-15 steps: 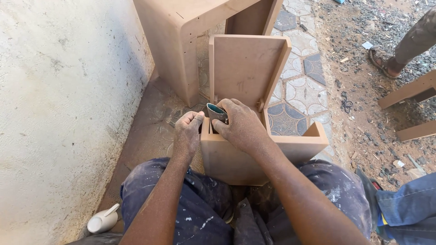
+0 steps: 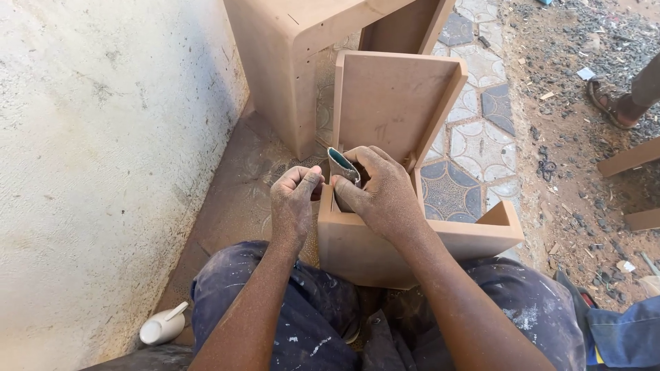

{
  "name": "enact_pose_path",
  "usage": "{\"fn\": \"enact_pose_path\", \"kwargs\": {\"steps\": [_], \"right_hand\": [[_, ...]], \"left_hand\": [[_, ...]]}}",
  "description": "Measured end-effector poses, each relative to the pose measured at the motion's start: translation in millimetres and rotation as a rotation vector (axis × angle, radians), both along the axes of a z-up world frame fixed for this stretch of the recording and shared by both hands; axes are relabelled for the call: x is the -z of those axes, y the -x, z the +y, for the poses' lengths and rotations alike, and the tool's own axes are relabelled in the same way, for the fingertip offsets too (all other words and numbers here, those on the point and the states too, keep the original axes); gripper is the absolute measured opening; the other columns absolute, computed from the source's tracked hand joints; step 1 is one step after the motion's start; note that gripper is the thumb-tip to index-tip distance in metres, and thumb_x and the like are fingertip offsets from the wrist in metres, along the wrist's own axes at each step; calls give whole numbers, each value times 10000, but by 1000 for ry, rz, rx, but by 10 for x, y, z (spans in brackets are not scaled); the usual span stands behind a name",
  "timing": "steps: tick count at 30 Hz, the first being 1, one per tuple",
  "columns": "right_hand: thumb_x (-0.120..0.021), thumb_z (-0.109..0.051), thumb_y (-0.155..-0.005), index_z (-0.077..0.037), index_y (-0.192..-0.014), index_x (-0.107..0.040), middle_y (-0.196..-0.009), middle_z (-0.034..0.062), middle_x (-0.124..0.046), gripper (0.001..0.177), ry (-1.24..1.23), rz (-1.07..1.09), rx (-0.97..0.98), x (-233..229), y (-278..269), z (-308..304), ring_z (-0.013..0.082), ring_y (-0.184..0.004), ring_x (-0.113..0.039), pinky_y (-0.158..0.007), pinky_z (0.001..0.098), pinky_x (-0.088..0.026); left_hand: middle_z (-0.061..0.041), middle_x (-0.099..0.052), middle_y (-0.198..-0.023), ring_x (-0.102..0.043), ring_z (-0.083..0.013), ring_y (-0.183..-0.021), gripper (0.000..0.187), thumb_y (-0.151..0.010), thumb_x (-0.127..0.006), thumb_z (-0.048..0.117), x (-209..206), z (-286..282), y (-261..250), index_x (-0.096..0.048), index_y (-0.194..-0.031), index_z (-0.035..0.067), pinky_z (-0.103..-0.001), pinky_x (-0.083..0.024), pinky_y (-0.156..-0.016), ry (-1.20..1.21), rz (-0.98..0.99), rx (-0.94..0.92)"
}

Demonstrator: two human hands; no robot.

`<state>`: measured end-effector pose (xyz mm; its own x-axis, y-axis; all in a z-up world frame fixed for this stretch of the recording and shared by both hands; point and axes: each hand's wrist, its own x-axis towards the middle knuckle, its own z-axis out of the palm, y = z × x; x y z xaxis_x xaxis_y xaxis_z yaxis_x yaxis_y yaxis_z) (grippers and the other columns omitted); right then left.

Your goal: Sanding the edges and surfaces of a wooden frame manually using sandpaper.

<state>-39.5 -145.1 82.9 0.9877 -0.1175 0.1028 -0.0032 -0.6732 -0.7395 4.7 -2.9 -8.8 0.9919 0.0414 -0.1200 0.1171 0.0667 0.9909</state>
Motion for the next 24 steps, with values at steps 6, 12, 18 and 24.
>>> {"fn": "enact_pose_path", "kwargs": {"steps": [6,12,18,24], "right_hand": [[-803,-266,-819,-146,-995,-753,-833,131,-650,219,-51,-56,-13,111,65,22,324,-826,-708,-683,427,-582],[-796,-240,-849,-146,-1028,-780,-838,121,-671,203,-15,-21,-8,218,78,-22,300,-812,-698,-720,411,-582],[-831,-268,-831,-228,-1048,-795,-855,40,-663,224,-77,-124,32,147,99,-57,183,-813,-680,-709,314,-561],[-786,-223,-848,-211,-1061,-808,-904,59,-710,214,-4,92,-14,169,74,-57,231,-834,-680,-757,370,-560]], "left_hand": [[-61,-684,-699,-639,-118,-698,233,-926,-706,274,-25,7,16,-724,-790,85,-250,-556,-681,22,6,-6],[-79,-712,-700,-670,-128,-685,256,-921,-715,300,-33,36,20,-735,-776,90,-252,-557,-670,-4,-15,-11],[-63,-709,-677,-677,-114,-657,264,-910,-707,316,-38,41,36,-735,-761,101,-232,-545,-635,30,-10,-44],[-78,-726,-688,-697,-124,-659,279,-918,-705,333,83,39,-31,-734,-763,103,-226,-540,-621,74,-7,-19]]}}
